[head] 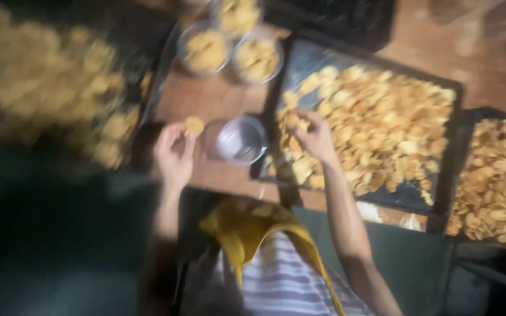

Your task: Package baked cookies from trays into small plastic containers.

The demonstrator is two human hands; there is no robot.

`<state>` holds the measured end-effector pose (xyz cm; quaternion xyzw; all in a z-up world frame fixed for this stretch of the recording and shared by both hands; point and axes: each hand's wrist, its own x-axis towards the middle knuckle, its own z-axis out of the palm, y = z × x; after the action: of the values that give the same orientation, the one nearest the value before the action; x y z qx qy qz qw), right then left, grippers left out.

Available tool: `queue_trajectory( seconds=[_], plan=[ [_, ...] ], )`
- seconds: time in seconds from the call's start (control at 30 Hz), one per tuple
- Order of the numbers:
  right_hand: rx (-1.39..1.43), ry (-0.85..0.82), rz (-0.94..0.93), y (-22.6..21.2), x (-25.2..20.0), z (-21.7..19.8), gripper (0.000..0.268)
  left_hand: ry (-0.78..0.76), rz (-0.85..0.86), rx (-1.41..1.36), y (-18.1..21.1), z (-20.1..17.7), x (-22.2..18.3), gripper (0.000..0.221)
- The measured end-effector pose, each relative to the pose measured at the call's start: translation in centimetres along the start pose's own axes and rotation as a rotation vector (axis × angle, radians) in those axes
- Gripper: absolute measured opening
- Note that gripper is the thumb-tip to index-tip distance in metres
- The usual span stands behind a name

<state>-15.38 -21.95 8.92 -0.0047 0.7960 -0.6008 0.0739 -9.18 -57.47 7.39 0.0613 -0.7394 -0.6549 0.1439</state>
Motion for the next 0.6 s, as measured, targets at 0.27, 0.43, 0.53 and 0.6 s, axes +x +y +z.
queue_trajectory(
  seconds=[0.27,0.43,0.53,0.6],
  plan=[
    [-0.542,-0.425,-0.006,-9.1,3.0,12.4,0.029,0.079,-0.069,0.041,2.0,-6.2,0.5,0.021],
    [-1.154,-0.579,-0.201,4.9,4.2,14.0,0.019,0.031,-0.084,0.022,1.5,-5.5,1.3,0.023],
    [-1.245,-0.619,-0.175,2.3,2.7,13.6,0.024,-0.112,-0.155,0.030,0.7,-3.3,1.9,0.026],
    [-0.810,-0.328,-0.402,-4.1,0.3,13.0,0.026,-0.229,-0.103,-0.071,-0.1,-1.2,1.6,0.029]
  ],
)
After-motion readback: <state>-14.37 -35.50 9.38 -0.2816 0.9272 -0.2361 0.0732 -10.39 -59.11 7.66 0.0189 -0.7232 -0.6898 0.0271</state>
